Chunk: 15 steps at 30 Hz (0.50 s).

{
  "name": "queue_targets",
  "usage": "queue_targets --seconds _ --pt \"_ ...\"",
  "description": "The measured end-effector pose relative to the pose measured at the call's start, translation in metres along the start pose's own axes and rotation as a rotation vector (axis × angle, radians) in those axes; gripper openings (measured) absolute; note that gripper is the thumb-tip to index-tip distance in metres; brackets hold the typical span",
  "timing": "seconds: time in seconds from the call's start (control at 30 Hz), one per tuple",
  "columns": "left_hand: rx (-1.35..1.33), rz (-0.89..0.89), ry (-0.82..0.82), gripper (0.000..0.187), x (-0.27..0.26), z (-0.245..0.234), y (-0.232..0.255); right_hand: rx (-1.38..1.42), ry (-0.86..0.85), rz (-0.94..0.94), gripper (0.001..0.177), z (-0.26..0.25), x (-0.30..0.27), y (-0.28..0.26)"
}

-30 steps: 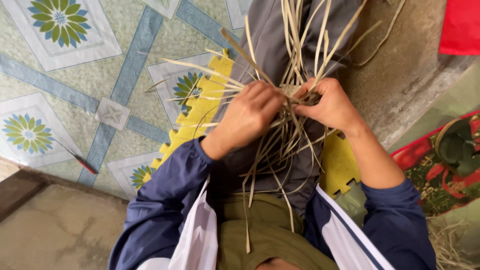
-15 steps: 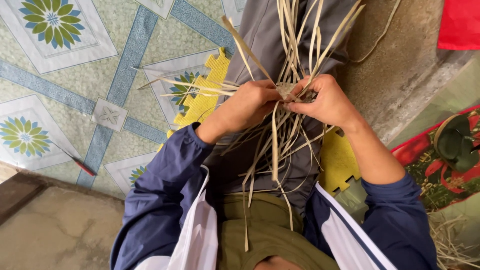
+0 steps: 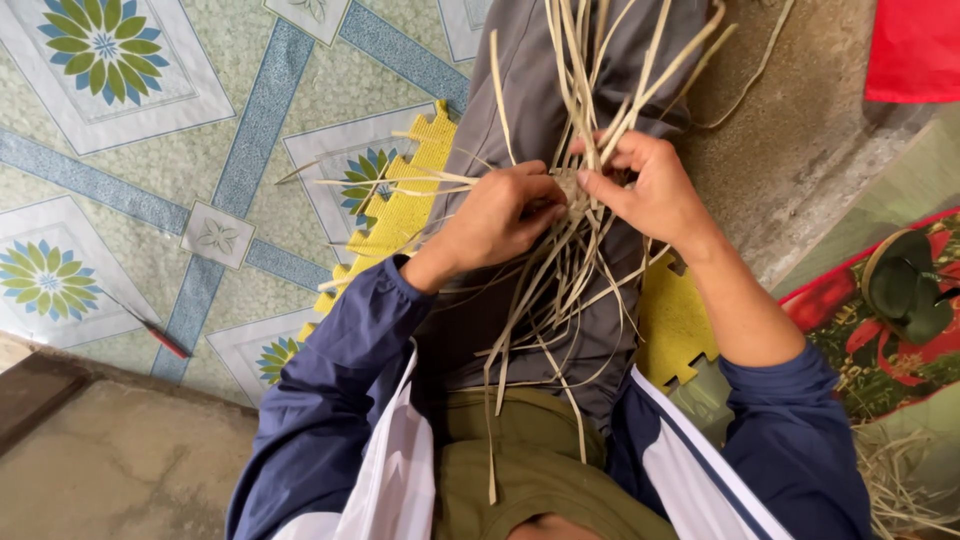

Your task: Weaving thin strips of natural fiber into a circular pattern to create a structured object

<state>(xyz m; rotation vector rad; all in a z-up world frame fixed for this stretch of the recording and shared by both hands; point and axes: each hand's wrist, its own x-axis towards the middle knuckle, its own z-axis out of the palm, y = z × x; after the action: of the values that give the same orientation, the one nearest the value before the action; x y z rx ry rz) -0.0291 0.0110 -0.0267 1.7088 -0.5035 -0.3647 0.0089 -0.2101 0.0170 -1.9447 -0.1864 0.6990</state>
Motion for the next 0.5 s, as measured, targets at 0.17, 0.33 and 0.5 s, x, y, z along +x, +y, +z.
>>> queue_targets --seconds 0.17,0.33,0.5 --pt "0.066 0.01 0.04 0.008 0.001 0.002 0.011 -0.347 0.331 -0.218 0.098 0.004 -0.013 -0.004" --pt "0.066 -0.029 0.098 0.01 0.0 0.007 0.01 -0.855 0.47 -0.481 0.008 0.018 -0.032 -0.003" --pt "0.056 -0.063 0.122 0.012 -0.005 0.018 -0.012 -0.847 0.294 -0.41 0.006 0.016 -0.033 -0.02"
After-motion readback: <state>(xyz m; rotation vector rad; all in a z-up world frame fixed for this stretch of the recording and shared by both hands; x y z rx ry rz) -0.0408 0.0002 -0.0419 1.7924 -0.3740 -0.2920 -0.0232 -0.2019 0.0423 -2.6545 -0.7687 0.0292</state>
